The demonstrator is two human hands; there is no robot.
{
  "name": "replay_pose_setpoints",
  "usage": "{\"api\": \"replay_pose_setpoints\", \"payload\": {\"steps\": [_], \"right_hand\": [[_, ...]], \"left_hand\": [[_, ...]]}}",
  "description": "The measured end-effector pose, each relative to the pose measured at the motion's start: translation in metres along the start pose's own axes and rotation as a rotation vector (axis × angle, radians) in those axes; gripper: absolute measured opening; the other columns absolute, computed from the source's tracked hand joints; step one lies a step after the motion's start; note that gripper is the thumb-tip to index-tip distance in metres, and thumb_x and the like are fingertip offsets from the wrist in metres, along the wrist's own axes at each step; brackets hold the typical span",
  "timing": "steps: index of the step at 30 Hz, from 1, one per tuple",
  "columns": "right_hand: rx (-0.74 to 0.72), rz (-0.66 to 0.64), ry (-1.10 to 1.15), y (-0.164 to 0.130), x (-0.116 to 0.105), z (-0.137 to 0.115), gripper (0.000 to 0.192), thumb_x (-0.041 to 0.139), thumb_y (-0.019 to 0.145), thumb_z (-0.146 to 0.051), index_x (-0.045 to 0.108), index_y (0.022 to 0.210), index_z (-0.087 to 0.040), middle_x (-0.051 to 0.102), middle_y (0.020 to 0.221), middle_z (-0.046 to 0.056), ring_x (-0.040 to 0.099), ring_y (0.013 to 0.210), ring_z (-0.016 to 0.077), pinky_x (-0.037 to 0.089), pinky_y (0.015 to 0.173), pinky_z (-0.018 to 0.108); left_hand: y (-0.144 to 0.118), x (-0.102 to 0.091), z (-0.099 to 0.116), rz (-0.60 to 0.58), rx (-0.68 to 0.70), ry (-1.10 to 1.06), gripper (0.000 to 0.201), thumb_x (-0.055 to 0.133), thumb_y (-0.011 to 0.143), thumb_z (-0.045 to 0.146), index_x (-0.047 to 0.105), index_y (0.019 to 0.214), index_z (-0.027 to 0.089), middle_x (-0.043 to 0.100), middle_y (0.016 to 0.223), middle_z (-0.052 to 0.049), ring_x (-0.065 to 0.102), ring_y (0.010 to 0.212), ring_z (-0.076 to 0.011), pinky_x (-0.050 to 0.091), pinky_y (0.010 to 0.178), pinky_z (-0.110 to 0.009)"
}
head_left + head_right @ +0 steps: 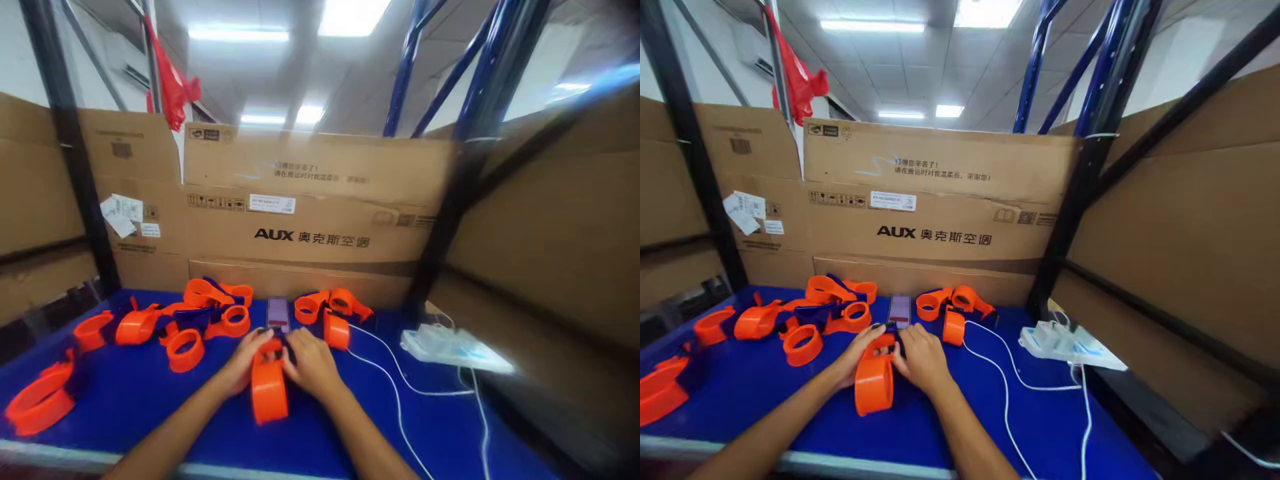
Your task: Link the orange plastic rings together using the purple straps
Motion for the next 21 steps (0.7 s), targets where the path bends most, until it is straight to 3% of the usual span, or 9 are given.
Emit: {"api": "replay_pose_setpoints", "payload": {"steps": [5, 9, 14, 21], "right_hand": [[0.116, -0.004, -0.021, -0.001, 0.001, -0.005, 0.029, 0.053, 0.089, -0.022, 0.064, 0.115, -0.015, 0.070, 0.106, 0.014, 0.058, 0.101, 0.0263, 0.049, 0.078, 0.031], [0.135, -0.044, 0.002, -0.001, 0.003, -0.010, 0.043, 0.054, 0.088, -0.021, 0.057, 0.130, -0.012, 0.070, 0.110, 0.017, 0.057, 0.107, 0.0271, 0.051, 0.080, 0.031], [0.142, -0.049, 0.012, -0.003, 0.003, -0.013, 0.040, 0.053, 0.089, -0.024, 0.059, 0.125, -0.008, 0.071, 0.101, 0.018, 0.061, 0.098, 0.0274, 0.051, 0.079, 0.033], [0.104, 0.029, 0.068, -0.004, 0.005, -0.012, 0.037, 0.056, 0.084, -0.022, 0.063, 0.118, -0.009, 0.071, 0.091, 0.016, 0.064, 0.086, 0.0252, 0.050, 0.073, 0.031]], "left_hand": [[0.002, -0.007, -0.005, 0.043, -0.033, 0.042, 0.034, 0.083, 0.071, 0.037, 0.062, 0.086, 0.016, 0.063, 0.066, 0.000, 0.057, 0.056, -0.0108, 0.042, 0.057, -0.022], [0.004, -0.007, -0.006, -0.001, -0.056, 0.071, 0.031, 0.081, 0.072, 0.037, 0.062, 0.082, 0.015, 0.060, 0.061, 0.001, 0.052, 0.052, -0.0096, 0.038, 0.054, -0.022], [0.003, -0.001, -0.005, -0.058, -0.073, 0.059, 0.028, 0.080, 0.074, 0.035, 0.061, 0.082, 0.015, 0.058, 0.060, 0.001, 0.047, 0.051, -0.0081, 0.035, 0.052, -0.021], [0.001, -0.003, -0.004, -0.032, -0.066, 0.049, 0.031, 0.081, 0.073, 0.033, 0.059, 0.088, 0.016, 0.058, 0.061, 0.002, 0.047, 0.051, -0.0075, 0.036, 0.052, -0.020]]}}
Point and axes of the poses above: each hand's wrist, its own y-axis towards the middle knuckle, its own x-axis out of the palm, z = x × y, the point moved 5 cm from there along y, towards the middle knuckle
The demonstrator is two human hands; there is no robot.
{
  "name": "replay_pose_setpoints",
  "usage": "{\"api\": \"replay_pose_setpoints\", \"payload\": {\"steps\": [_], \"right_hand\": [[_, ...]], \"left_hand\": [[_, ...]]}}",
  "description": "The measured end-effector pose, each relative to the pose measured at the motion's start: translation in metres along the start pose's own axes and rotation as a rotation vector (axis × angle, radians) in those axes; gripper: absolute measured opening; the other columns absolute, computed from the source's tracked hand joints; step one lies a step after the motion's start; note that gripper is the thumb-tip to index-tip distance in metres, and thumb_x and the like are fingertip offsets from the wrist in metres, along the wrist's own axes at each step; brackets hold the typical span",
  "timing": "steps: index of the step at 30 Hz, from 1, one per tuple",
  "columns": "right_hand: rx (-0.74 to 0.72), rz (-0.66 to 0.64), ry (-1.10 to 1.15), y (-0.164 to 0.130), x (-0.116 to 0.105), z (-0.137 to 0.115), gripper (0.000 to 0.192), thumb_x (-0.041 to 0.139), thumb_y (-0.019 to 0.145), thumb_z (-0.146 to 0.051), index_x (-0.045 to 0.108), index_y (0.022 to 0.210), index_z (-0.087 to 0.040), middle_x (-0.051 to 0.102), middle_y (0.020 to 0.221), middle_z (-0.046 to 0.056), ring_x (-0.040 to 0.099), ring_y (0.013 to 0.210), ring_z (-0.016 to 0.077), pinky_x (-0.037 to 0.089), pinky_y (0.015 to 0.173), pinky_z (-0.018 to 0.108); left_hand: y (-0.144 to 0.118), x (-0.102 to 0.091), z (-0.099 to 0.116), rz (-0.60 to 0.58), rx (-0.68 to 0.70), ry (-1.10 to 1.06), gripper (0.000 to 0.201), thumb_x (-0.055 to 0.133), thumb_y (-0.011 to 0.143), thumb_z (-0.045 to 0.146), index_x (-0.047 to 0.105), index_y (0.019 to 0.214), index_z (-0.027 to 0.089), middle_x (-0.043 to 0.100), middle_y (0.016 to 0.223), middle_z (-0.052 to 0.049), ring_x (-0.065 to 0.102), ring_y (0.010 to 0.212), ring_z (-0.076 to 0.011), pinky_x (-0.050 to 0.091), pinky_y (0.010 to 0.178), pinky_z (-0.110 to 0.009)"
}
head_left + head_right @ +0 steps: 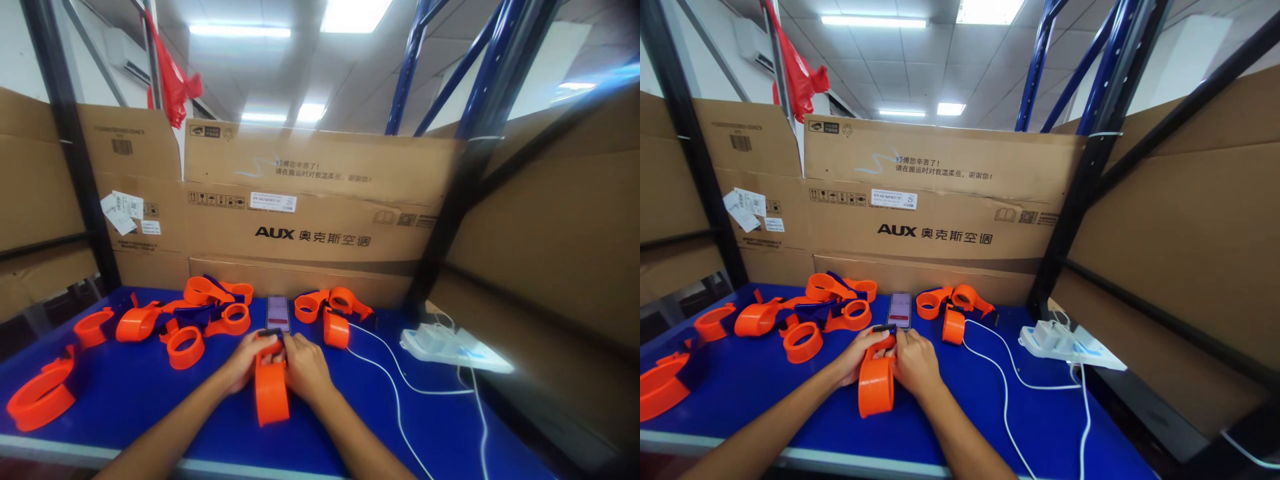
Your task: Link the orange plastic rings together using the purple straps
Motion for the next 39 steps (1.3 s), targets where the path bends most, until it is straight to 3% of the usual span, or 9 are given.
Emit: {"api": "replay_pose_setpoints", "payload": {"steps": [6, 10, 15, 21, 26, 33, 36, 39], "right_hand": [[-0.140, 0.085, 0.145, 0.004, -0.014, 0.011, 0.038, 0.050, 0.093, -0.026, 0.058, 0.129, -0.015, 0.072, 0.102, 0.012, 0.064, 0.084, 0.0213, 0.050, 0.071, 0.030], [-0.131, 0.119, 0.199, 0.004, -0.018, 0.015, 0.032, 0.055, 0.094, -0.035, 0.062, 0.120, -0.018, 0.072, 0.102, 0.010, 0.064, 0.087, 0.0218, 0.049, 0.074, 0.030], [-0.085, 0.115, 0.223, 0.002, -0.010, 0.016, 0.024, 0.058, 0.089, -0.027, 0.064, 0.109, -0.017, 0.070, 0.090, 0.008, 0.063, 0.079, 0.0199, 0.047, 0.069, 0.027], [-0.043, 0.072, 0.372, 0.004, -0.010, 0.019, 0.016, 0.053, 0.089, -0.024, 0.064, 0.098, -0.018, 0.067, 0.081, 0.006, 0.061, 0.069, 0.0173, 0.044, 0.063, 0.025], [0.044, 0.077, 0.603, 0.008, -0.014, 0.025, 0.023, 0.043, 0.095, -0.022, 0.066, 0.095, -0.019, 0.071, 0.082, 0.003, 0.064, 0.070, 0.0158, 0.045, 0.063, 0.023], [0.326, 0.077, 0.380, 0.006, -0.001, 0.051, 0.016, 0.050, 0.089, -0.021, 0.066, 0.091, -0.019, 0.066, 0.062, 0.000, 0.061, 0.054, 0.0168, 0.039, 0.051, 0.023], [0.326, 0.022, 0.315, 0.004, 0.005, 0.055, 0.012, 0.055, 0.085, -0.017, 0.067, 0.087, -0.019, 0.065, 0.059, 0.000, 0.061, 0.053, 0.0164, 0.039, 0.052, 0.023], [0.313, -0.045, 0.302, 0.003, 0.009, 0.055, 0.010, 0.057, 0.084, -0.018, 0.067, 0.086, -0.019, 0.067, 0.062, 0.001, 0.063, 0.056, 0.0165, 0.039, 0.053, 0.023]], "left_hand": [[0.002, -0.004, 0.006, -0.001, 0.086, 0.087, 0.033, 0.074, 0.079, 0.044, 0.053, 0.085, 0.019, 0.049, 0.051, 0.006, 0.041, 0.043, -0.0066, 0.032, 0.045, -0.018], [0.003, -0.006, 0.003, 0.018, 0.099, 0.172, 0.036, 0.061, 0.085, 0.056, 0.051, 0.087, 0.022, 0.047, 0.047, 0.007, 0.039, 0.036, -0.0078, 0.029, 0.040, -0.018], [0.002, -0.004, 0.002, -0.005, 0.122, 0.283, 0.036, 0.066, 0.082, 0.053, 0.049, 0.087, 0.022, 0.045, 0.049, 0.009, 0.038, 0.036, -0.0072, 0.031, 0.039, -0.017], [0.001, 0.001, 0.005, -0.070, 0.078, 0.180, 0.036, 0.070, 0.079, 0.050, 0.046, 0.084, 0.023, 0.042, 0.052, 0.010, 0.033, 0.037, -0.0054, 0.029, 0.038, -0.016], [0.003, -0.001, 0.001, -0.133, -0.003, 0.049, 0.035, 0.063, 0.083, 0.053, 0.042, 0.085, 0.025, 0.042, 0.047, 0.010, 0.034, 0.032, -0.0074, 0.027, 0.038, -0.017], [0.010, -0.017, 0.003, 0.085, 0.106, 0.179, 0.035, 0.067, 0.080, 0.052, 0.048, 0.086, 0.023, 0.048, 0.048, 0.008, 0.039, 0.035, -0.0074, 0.028, 0.040, -0.018], [0.011, -0.020, 0.005, 0.144, 0.129, 0.218, 0.035, 0.067, 0.079, 0.053, 0.050, 0.085, 0.022, 0.049, 0.048, 0.008, 0.041, 0.037, -0.0077, 0.030, 0.041, -0.018], [0.010, -0.016, 0.007, 0.127, 0.124, 0.231, 0.038, 0.068, 0.078, 0.054, 0.052, 0.086, 0.022, 0.051, 0.049, 0.007, 0.043, 0.039, -0.0086, 0.030, 0.041, -0.018]]}}
Point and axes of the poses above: each hand's wrist, its own y-axis towards the middle knuckle, its own x-axis out of the palm, z = x × y, the point moved 5 cm from there along y, towards the middle knuckle
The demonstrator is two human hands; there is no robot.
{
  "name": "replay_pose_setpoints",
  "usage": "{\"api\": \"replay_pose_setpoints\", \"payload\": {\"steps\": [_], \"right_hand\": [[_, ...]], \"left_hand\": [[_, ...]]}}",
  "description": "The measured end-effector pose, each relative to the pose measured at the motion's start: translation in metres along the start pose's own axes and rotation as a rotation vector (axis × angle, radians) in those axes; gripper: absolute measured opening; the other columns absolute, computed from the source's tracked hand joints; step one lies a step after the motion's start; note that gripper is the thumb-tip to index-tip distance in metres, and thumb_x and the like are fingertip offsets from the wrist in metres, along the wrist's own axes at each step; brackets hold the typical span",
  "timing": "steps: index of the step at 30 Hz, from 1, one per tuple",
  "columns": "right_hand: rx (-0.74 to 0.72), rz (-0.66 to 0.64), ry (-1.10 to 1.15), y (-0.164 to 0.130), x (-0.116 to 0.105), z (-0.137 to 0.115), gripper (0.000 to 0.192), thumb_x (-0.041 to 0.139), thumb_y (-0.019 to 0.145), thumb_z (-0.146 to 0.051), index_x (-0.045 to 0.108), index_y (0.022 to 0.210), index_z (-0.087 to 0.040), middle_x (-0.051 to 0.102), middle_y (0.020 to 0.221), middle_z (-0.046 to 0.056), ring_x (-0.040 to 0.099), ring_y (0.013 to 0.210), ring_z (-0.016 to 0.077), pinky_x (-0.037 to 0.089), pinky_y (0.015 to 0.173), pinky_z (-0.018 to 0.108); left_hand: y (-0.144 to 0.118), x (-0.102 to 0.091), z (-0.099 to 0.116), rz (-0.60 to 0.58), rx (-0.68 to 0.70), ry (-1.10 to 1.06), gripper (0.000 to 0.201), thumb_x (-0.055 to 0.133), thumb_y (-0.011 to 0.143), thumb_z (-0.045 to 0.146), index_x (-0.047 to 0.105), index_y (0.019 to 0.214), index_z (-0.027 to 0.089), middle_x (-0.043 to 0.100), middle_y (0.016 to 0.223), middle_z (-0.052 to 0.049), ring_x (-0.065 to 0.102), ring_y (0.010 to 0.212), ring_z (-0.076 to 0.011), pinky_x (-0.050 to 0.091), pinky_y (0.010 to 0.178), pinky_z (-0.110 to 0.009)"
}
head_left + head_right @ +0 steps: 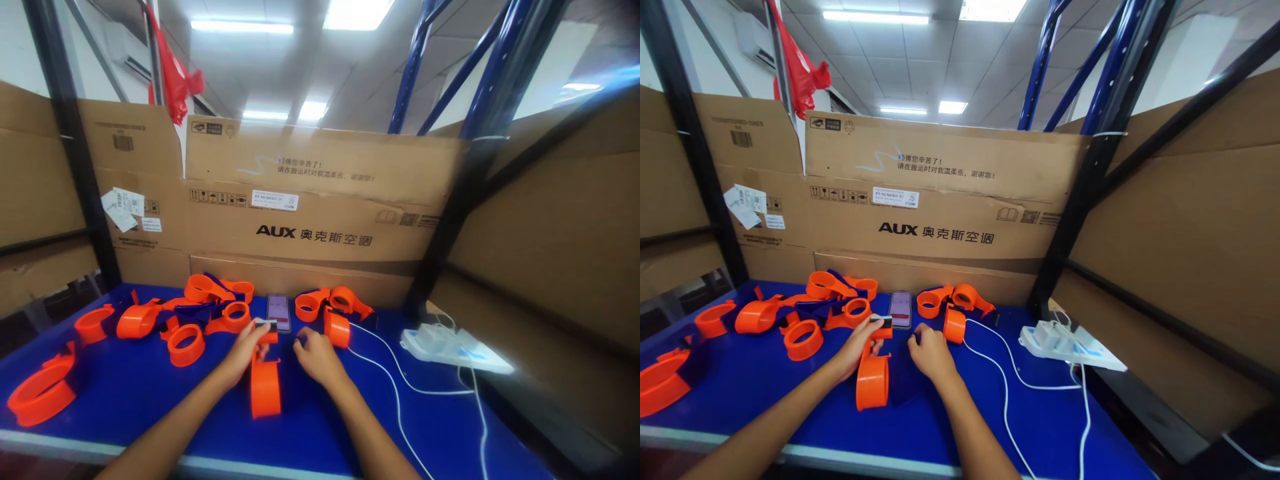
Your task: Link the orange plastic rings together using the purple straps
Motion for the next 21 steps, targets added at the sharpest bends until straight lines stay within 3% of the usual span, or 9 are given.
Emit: {"api": "replay_pose_setpoints", "payload": {"steps": [4, 7, 12, 15, 21], "right_hand": [[0.040, -0.026, -0.011, -0.001, -0.003, -0.002, 0.015, 0.055, 0.088, -0.025, 0.069, 0.089, -0.019, 0.065, 0.059, 0.001, 0.062, 0.054, 0.0171, 0.039, 0.050, 0.023], [-0.013, 0.028, 0.024, -0.002, -0.013, -0.012, 0.023, 0.051, 0.092, -0.030, 0.069, 0.102, -0.019, 0.065, 0.062, 0.001, 0.063, 0.057, 0.0179, 0.043, 0.053, 0.025], [-0.308, 0.067, 0.161, -0.010, -0.027, -0.043, 0.037, 0.053, 0.094, -0.031, 0.058, 0.131, -0.024, 0.068, 0.109, 0.007, 0.066, 0.099, 0.0204, 0.053, 0.085, 0.030], [-0.395, 0.012, 0.169, -0.013, -0.025, -0.051, 0.038, 0.054, 0.094, -0.030, 0.059, 0.131, -0.027, 0.062, 0.120, 0.008, 0.063, 0.107, 0.0199, 0.052, 0.090, 0.032], [-0.394, 0.024, 0.183, -0.011, -0.020, -0.046, 0.035, 0.056, 0.094, -0.029, 0.063, 0.128, -0.027, 0.060, 0.121, 0.009, 0.061, 0.110, 0.0209, 0.053, 0.094, 0.034]], "left_hand": [[-0.004, 0.007, 0.003, -0.064, -0.009, 0.009, 0.041, 0.065, 0.080, 0.059, 0.053, 0.093, 0.021, 0.054, 0.051, 0.006, 0.047, 0.040, -0.0098, 0.030, 0.041, -0.019], [-0.007, 0.012, 0.003, -0.120, -0.025, 0.023, 0.046, 0.062, 0.081, 0.063, 0.054, 0.099, 0.021, 0.055, 0.052, 0.005, 0.048, 0.041, -0.0106, 0.030, 0.041, -0.019], [-0.012, 0.017, 0.000, -0.179, -0.063, 0.039, 0.053, 0.059, 0.081, 0.068, 0.054, 0.105, 0.021, 0.056, 0.052, 0.004, 0.049, 0.041, -0.0104, 0.032, 0.043, -0.019], [-0.013, 0.018, 0.001, -0.175, -0.061, 0.036, 0.054, 0.055, 0.081, 0.071, 0.055, 0.101, 0.020, 0.057, 0.053, 0.003, 0.049, 0.042, -0.0104, 0.033, 0.043, -0.018], [-0.011, 0.017, 0.003, -0.166, -0.038, 0.036, 0.052, 0.061, 0.079, 0.068, 0.057, 0.098, 0.019, 0.056, 0.053, 0.004, 0.049, 0.043, -0.0098, 0.031, 0.042, -0.018]]}}
Point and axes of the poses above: each hand's wrist, its own y-axis towards the middle knuckle, its own x-axis out of the palm, z = x × y, the point moved 5 cm from there along y, towards the middle knuckle
